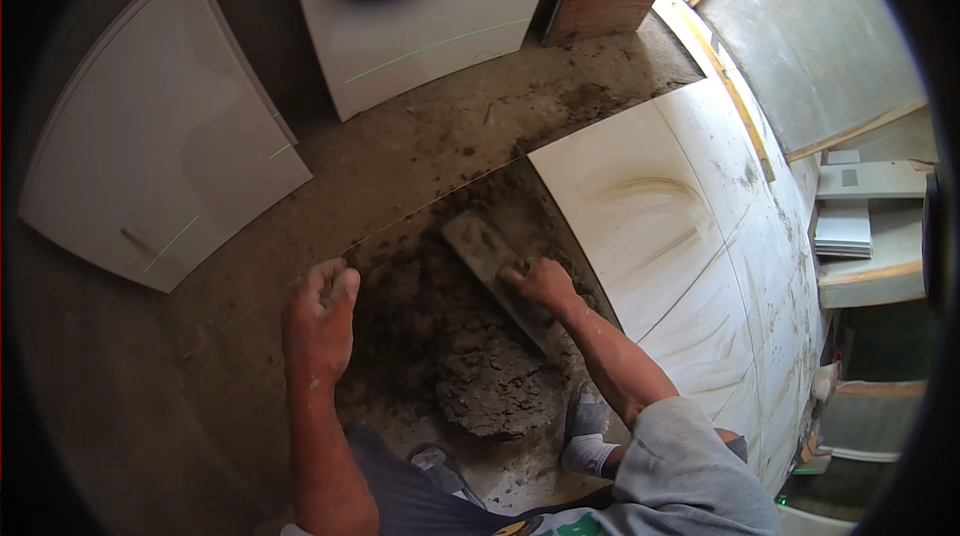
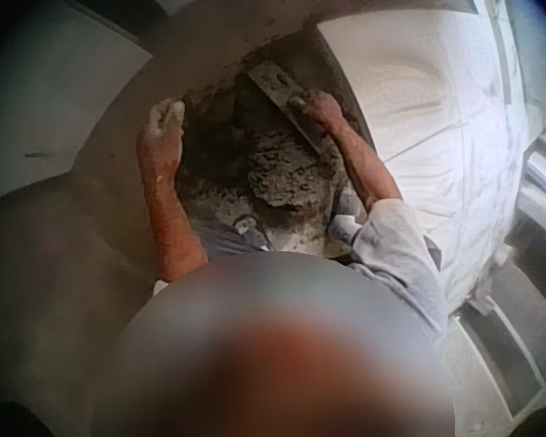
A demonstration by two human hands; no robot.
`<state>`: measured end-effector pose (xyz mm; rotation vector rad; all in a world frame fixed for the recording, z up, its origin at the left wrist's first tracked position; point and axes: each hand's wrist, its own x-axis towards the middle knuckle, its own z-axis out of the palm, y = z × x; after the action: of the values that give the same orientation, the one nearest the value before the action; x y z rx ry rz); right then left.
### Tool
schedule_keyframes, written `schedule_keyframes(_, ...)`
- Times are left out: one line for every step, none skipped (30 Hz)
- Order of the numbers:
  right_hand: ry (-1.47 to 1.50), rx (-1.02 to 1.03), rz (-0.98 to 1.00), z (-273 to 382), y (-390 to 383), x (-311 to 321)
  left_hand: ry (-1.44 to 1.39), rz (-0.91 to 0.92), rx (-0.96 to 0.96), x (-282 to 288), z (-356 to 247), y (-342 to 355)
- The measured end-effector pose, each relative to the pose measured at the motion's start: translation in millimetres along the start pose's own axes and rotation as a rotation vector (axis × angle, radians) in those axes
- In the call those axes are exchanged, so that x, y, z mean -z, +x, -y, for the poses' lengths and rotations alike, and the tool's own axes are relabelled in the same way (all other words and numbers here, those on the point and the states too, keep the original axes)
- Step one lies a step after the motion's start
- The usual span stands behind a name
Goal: The recorder is spreading mortar and smoothing it with a trowel to prepare for laying floor tiles.
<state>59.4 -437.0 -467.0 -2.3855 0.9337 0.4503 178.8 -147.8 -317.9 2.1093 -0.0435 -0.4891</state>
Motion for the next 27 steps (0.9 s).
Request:
schedule_keyframes(-0.012, 0.032, 0.058, 2, -6, -5, -0.072, -0.040, 0.058, 3, -4, 2)
schedule_keyframes(-0.024, 0.063, 0.115, 4, -12, -8, -0.069, -0.048, 0.066, 3, -4, 5)
schedule_keyframes(-0.024, 0.070, 0.124, 7, -19, -12, -0.141, -0.076, 0.028, 0, -2, 8)
schedule_keyframes(-0.004, 0.061, 0.158, 12, -25, -14, -0.214, -0.100, -0.017, -3, 1, 11)
schedule_keyframes(0.016, 0.051, 0.191, 17, -31, -15, -0.212, -0.102, -0.019, -6, 2, 13)
schedule_keyframes(0.019, 0.051, 0.191, 23, -35, -16, -0.248, -0.104, -0.020, -8, 3, 14)
schedule_keyframes(0.010, 0.048, 0.234, 30, -40, -16, -0.284, -0.105, -0.022, -9, 1, 14)
schedule_keyframes(0.002, 0.048, 0.285, 40, -46, -18, -0.278, -0.108, -0.020, -7, 0, 12)
schedule_keyframes(0.006, 0.051, 0.289, 51, -54, -19, -0.253, -0.116, -0.016, -5, -2, 10)
schedule_keyframes(0.012, 0.073, 0.327, 65, -63, -20, -0.230, -0.123, -0.013, -3, -3, 9)
schedule_keyframes(0.018, 0.095, 0.365, 74, -70, -22, -0.226, -0.125, -0.014, -3, -3, 8)
schedule_keyframes(0.020, 0.097, 0.365, 78, -73, -27, -0.222, -0.124, -0.036, -5, -3, 7)
schedule_keyframes(0.001, 0.146, 0.359, 80, -78, -32, -0.217, -0.124, -0.058, -7, -3, 6)
schedule_keyframes(-0.017, 0.198, 0.354, 81, -81, -34, -0.214, -0.128, -0.058, -9, -3, 6)
schedule_keyframes(-0.014, 0.206, 0.359, 84, -82, -33, -0.223, -0.125, -0.070, -11, -1, 6)
schedule_keyframes(-0.034, 0.246, 0.368, 87, -85, -26, -0.233, -0.119, -0.083, -11, 1, 7)
schedule_keyframes(-0.055, 0.288, 0.379, 90, -88, -21, -0.228, -0.128, -0.083, -8, 1, 5)
schedule_keyframes(-0.053, 0.299, 0.384, 91, -93, -18, -0.226, -0.137, -0.058, -4, 2, 2)
schedule_keyframes(-0.085, 0.388, 0.368, 89, -100, -15, -0.225, -0.146, -0.028, 0, 2, -2)
schedule_keyframes(-0.117, 0.478, 0.353, 91, -105, -15, -0.218, -0.157, -0.019, 7, 3, -5)
schedule_keyframes(-0.115, 0.489, 0.365, 96, -109, -19, -0.237, -0.180, -0.029, 16, 5, -6)
schedule_keyframes(-0.171, 0.525, 0.387, 101, -110, -22, -0.262, -0.201, -0.046, 21, 6, -6)
schedule_keyframes(-0.226, 0.562, 0.408, 105, -111, -24, -0.261, -0.212, -0.042, 23, 7, -8)
schedule_keyframes(-0.227, 0.572, 0.412, 105, -99, -30, -0.257, -0.212, -0.025, 26, 8, -9)
schedule_keyframes(-0.248, 0.483, 0.403, 94, -73, -32, -0.271, -0.193, -0.015, 19, 6, -8)
schedule_keyframes(-0.261, 0.406, 0.398, 90, -52, -32, -0.276, -0.194, -0.018, 16, 5, -8)
schedule_keyframes(-0.262, 0.409, 0.397, 92, -39, -27, -0.283, -0.196, -0.001, 17, 6, -8)
